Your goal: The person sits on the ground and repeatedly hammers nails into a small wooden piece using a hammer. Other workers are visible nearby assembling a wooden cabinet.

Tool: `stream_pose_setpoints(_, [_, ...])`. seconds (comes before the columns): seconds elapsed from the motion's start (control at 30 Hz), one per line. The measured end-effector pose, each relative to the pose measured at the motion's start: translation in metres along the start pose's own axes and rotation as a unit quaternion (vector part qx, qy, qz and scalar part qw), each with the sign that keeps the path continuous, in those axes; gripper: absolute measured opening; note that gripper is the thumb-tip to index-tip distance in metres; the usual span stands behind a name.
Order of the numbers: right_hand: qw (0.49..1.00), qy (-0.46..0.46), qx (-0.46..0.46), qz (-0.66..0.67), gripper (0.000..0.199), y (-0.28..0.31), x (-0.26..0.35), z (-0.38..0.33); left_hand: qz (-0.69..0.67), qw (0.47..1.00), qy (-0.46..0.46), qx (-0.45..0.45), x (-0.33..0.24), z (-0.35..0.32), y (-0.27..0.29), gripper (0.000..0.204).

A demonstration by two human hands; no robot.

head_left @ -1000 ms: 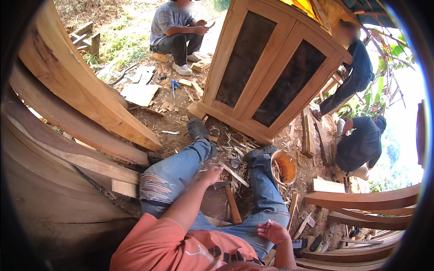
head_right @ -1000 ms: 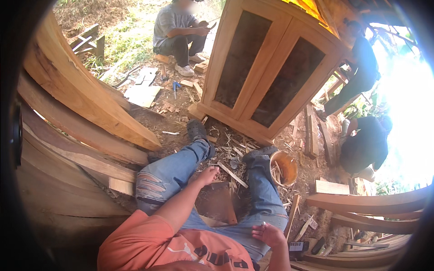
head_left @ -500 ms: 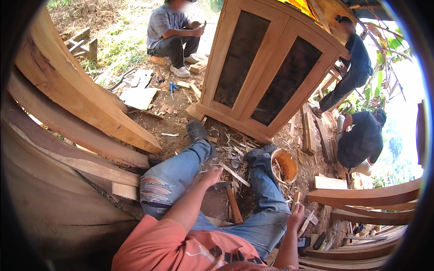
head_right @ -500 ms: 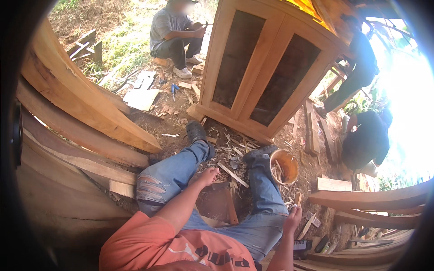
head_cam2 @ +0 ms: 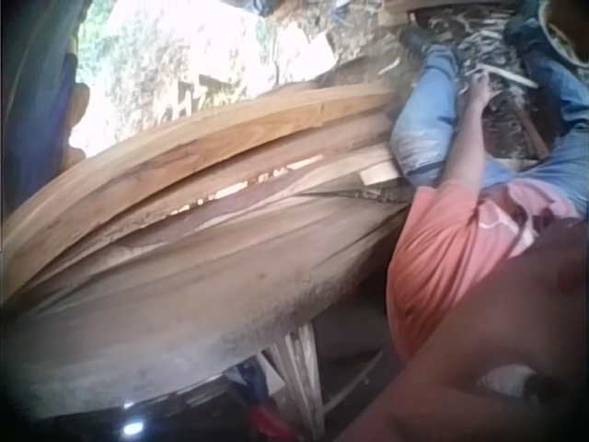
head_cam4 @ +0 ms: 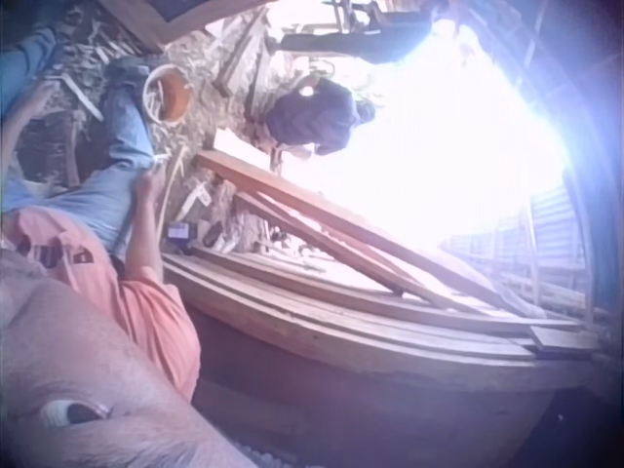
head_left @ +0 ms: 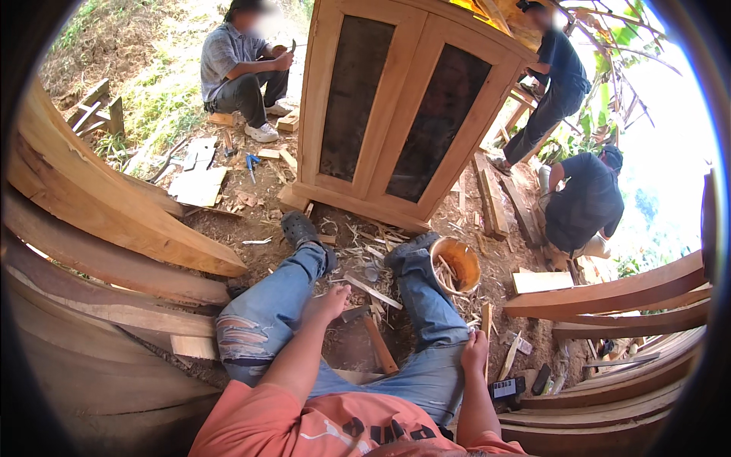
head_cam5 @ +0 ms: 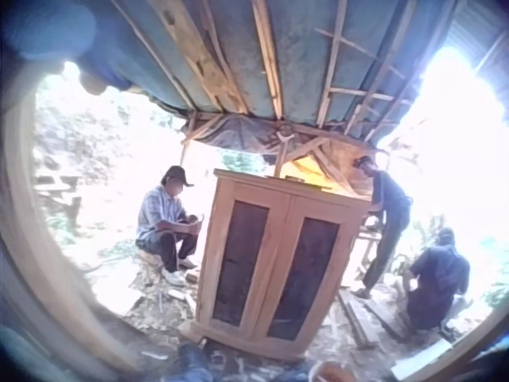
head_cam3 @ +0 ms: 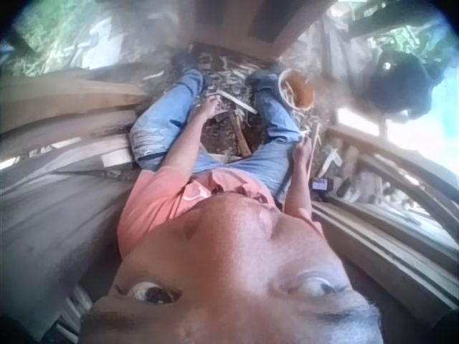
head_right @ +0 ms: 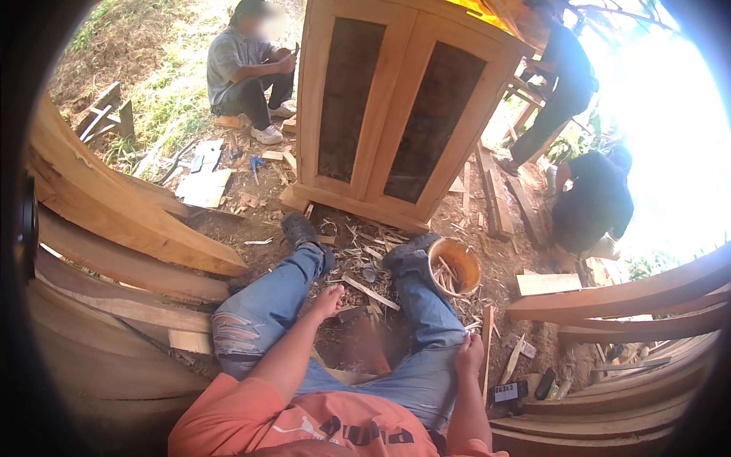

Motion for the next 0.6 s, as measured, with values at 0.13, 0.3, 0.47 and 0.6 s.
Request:
stream_pose_setpoints(0.13, [1.000, -0.010, -0.008, -0.002, 0.021, 0.003, -0.003, -0.001, 0.023, 1.000, 0.012, 0.011, -0.004, -0.007, -0.002, 0.048])
stream_pose_setpoints(0.3, [1.000, -0.001, -0.005, -0.004, 0.021, 0.002, 0.004, -0.001, 0.038, 0.999, 0.004, 0.010, -0.009, -0.009, 0.004, 0.047])
stream_pose_setpoints(0.47, [1.000, 0.001, 0.000, -0.010, 0.021, -0.003, -0.006, 0.000, 0.009, 1.000, 0.012, 0.016, -0.007, -0.009, -0.002, 0.044])
stream_pose_setpoints(0.6, [1.000, 0.007, -0.004, -0.017, 0.020, -0.004, -0.007, 0.001, 0.010, 1.000, 0.020, 0.016, 0.002, -0.003, -0.003, 0.045])
Point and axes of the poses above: each hand's wrist, its own z-axis towards the middle knuckle, its own y-axis out of the back of the hand, x = y × z, the point moved 8 cm from there along z, towards the middle knuckle, and after that the axes turned 15 degrees about -x, right-handed, at the moved point
